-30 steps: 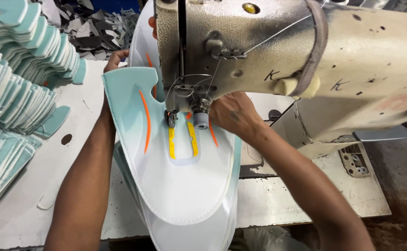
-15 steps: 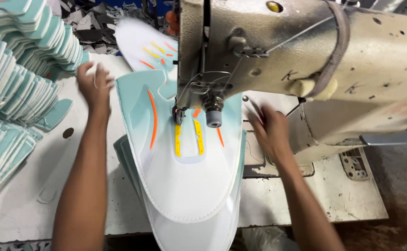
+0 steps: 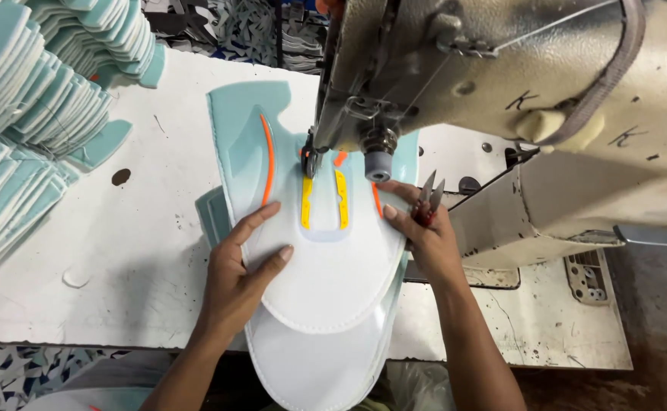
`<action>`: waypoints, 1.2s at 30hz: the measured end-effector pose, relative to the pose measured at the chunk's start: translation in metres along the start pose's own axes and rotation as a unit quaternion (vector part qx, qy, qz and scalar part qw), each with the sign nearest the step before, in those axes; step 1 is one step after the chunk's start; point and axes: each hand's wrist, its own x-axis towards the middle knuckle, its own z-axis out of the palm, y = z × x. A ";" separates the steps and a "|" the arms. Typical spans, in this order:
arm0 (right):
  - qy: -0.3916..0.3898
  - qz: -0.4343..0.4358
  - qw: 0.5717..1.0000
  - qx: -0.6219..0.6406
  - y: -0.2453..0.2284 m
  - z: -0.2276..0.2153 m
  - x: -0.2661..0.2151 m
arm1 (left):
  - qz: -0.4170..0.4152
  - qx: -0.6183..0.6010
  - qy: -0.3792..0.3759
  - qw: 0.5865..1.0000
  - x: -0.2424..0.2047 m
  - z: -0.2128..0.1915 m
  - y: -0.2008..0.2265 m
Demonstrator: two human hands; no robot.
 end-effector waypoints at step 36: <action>0.057 -0.029 0.994 -0.091 0.043 0.001 -0.001 | -0.062 -0.019 -0.129 0.990 0.144 -0.019 -0.006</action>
